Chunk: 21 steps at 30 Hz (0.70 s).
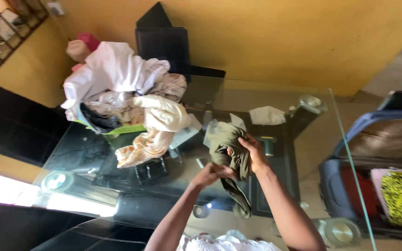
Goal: The person is folding several pieces of clothing on a glass table and packing them into an open suitcase on the floor.
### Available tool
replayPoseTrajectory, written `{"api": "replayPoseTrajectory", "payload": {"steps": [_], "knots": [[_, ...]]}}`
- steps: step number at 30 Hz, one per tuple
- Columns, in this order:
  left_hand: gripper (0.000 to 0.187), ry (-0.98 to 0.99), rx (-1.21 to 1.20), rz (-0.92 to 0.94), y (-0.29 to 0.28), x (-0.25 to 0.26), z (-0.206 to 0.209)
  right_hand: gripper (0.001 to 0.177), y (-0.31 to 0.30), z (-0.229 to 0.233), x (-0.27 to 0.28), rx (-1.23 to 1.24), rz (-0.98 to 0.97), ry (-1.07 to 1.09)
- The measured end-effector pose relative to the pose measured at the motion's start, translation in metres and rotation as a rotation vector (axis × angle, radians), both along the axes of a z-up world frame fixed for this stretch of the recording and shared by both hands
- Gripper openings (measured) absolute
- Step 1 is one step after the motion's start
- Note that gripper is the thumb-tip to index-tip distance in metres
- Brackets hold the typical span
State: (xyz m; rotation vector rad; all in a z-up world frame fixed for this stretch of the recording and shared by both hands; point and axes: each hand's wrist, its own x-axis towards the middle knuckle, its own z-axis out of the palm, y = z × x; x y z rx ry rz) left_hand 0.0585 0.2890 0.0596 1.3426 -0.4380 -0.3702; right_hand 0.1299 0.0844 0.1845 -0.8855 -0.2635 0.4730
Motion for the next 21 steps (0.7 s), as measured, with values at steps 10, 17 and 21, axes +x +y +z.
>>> {"api": "replayPoseTrajectory", "payload": {"steps": [10,17,21], "knots": [[0.057,0.575,-0.727,0.459,-0.078,0.044,0.024,0.007,-0.134,0.003,0.001,0.057,-0.270,-0.101],[0.024,0.137,-0.445,0.996,-0.046,0.065,0.035,0.007,-0.225,0.049,0.003,0.020,-0.649,-0.151],[0.028,0.281,-0.326,1.137,-0.031,0.084,0.040,0.003,-0.248,0.062,0.005,0.022,-0.731,-0.174]]}}
